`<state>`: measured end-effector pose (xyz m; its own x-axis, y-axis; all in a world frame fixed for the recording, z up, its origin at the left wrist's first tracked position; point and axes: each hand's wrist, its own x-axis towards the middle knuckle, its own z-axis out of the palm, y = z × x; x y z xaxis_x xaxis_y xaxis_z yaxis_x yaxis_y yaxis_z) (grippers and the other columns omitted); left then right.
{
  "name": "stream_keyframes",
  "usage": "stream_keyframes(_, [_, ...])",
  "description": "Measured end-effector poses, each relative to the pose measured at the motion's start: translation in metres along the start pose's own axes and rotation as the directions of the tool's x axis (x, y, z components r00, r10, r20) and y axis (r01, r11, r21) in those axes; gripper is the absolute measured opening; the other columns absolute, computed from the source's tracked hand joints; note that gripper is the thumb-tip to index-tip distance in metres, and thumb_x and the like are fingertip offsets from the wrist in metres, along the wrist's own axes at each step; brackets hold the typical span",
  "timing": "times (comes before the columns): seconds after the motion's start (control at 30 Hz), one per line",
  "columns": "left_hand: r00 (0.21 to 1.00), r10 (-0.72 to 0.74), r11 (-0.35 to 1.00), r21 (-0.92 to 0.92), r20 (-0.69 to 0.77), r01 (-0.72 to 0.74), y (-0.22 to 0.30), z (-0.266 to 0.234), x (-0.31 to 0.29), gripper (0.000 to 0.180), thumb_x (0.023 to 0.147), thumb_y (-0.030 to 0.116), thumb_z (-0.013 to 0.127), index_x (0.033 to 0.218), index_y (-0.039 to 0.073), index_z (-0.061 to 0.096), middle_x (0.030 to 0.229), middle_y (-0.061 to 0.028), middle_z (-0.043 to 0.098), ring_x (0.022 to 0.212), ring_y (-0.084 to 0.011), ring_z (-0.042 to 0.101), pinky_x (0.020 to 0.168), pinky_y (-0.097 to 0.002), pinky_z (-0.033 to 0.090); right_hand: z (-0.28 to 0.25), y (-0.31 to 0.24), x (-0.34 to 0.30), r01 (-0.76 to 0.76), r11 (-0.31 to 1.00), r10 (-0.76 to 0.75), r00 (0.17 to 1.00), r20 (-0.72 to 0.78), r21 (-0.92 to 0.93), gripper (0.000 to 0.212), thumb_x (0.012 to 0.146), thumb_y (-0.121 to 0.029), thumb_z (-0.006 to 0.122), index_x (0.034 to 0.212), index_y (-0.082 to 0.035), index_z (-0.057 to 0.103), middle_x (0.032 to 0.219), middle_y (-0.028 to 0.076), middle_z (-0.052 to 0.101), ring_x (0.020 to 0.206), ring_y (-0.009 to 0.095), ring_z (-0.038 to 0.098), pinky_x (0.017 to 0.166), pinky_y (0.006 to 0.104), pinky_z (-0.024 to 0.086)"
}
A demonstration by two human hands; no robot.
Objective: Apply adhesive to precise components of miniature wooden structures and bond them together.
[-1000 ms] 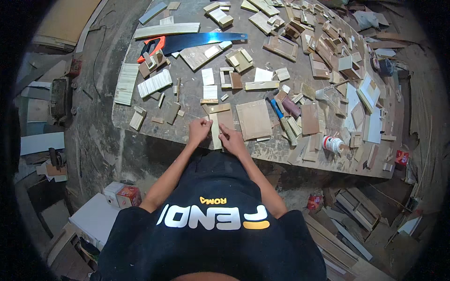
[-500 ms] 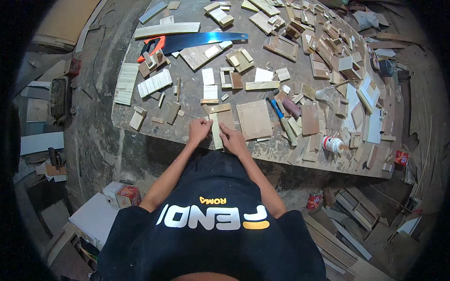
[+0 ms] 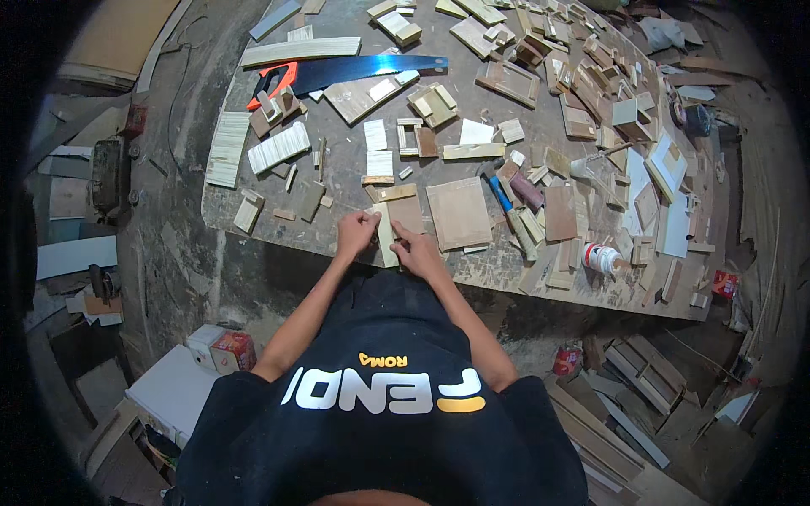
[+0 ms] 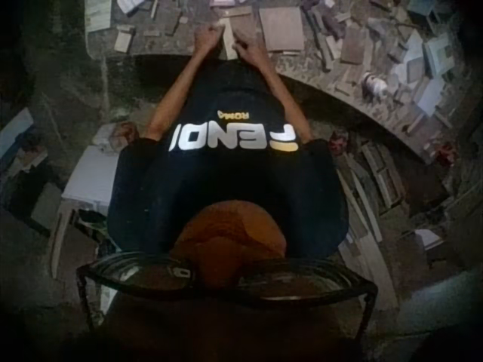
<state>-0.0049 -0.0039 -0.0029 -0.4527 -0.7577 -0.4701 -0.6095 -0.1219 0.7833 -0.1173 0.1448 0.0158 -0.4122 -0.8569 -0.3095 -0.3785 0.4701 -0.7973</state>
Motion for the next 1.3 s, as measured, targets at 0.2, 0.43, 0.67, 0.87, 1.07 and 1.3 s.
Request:
stream_keyframes(0.2, [1.000, -0.009, 1.000, 0.025, -0.012, 0.009, -0.014, 0.001, 0.006, 0.039, 0.082, 0.034, 0.071, 0.071, -0.003, 0.067, 0.058, -0.0154, 0.064, 0.054, -0.0249, 0.066, 0.056, -0.0385, 0.051, 0.002, -0.004, 0.002, -0.007, 1.000, 0.007, 1.000, 0.007, 0.028, 0.061, 0.082, -0.015, 0.074, 0.138, -0.022, 0.054, 0.083, 0.016, 0.072, 0.071, 0.025, 0.070, 0.073, 0.0353, 0.054])
stream_keyframes(0.43, [0.994, 0.064, 0.996, 0.060, -0.087, -0.059, -0.016, 0.001, 0.007, 0.036, 0.081, 0.033, 0.072, 0.074, -0.002, 0.068, 0.065, -0.0179, 0.066, 0.061, -0.0290, 0.067, 0.061, -0.0395, 0.052, 0.000, -0.008, 0.002, -0.004, 1.000, 0.004, 1.000, 0.011, 0.017, 0.060, 0.082, -0.016, 0.073, 0.138, -0.020, 0.054, 0.086, 0.015, 0.072, 0.076, 0.024, 0.071, 0.075, 0.0353, 0.055])
stream_keyframes(0.67, [0.992, 0.066, 0.997, 0.045, -0.108, -0.061, -0.011, 0.002, 0.006, 0.032, 0.080, 0.030, 0.073, 0.076, -0.001, 0.068, 0.065, -0.0159, 0.067, 0.060, -0.0273, 0.067, 0.061, -0.0387, 0.052, 0.004, -0.004, 0.003, -0.026, 0.994, 0.026, 1.000, 0.001, 0.107, 0.060, 0.081, -0.014, 0.073, 0.138, -0.019, 0.054, 0.086, 0.016, 0.072, 0.076, 0.024, 0.071, 0.075, 0.0352, 0.055])
stream_keyframes(0.87, [0.995, 0.050, 0.997, -0.049, -0.084, -0.054, -0.005, -0.001, 0.004, 0.023, 0.080, 0.022, 0.074, 0.079, 0.000, 0.067, 0.062, -0.0101, 0.066, 0.056, -0.0159, 0.064, 0.056, -0.0332, 0.051, 0.002, -0.008, 0.002, -0.022, 0.996, 0.021, 1.000, 0.006, 0.089, 0.061, 0.081, -0.013, 0.074, 0.138, -0.020, 0.054, 0.085, 0.016, 0.072, 0.075, 0.021, 0.070, 0.073, 0.0337, 0.054])
stream_keyframes(1.07, [0.993, 0.101, 0.994, -0.042, -0.054, -0.103, -0.006, 0.003, 0.006, 0.024, 0.081, 0.021, 0.074, 0.078, -0.002, 0.066, 0.062, -0.0107, 0.066, 0.056, -0.0153, 0.062, 0.055, -0.0325, 0.050, 0.004, 0.004, 0.000, -0.071, 0.991, 0.071, 0.997, 0.003, 0.110, 0.057, 0.081, -0.015, 0.071, 0.136, -0.018, 0.056, 0.085, 0.017, 0.071, 0.075, 0.027, 0.070, 0.075, 0.0365, 0.054])
stream_keyframes(1.3, [0.995, 0.085, 0.996, -0.031, -0.045, -0.086, -0.003, 0.003, 0.005, 0.024, 0.083, 0.022, 0.074, 0.083, -0.001, 0.069, 0.062, -0.0065, 0.066, 0.051, -0.0120, 0.061, 0.047, -0.0300, 0.050, 0.001, 0.003, 0.002, -0.035, 0.994, 0.038, 0.999, -0.027, 0.102, 0.057, 0.082, -0.015, 0.070, 0.136, -0.018, 0.055, 0.089, 0.018, 0.071, 0.076, 0.027, 0.069, 0.075, 0.0357, 0.054])
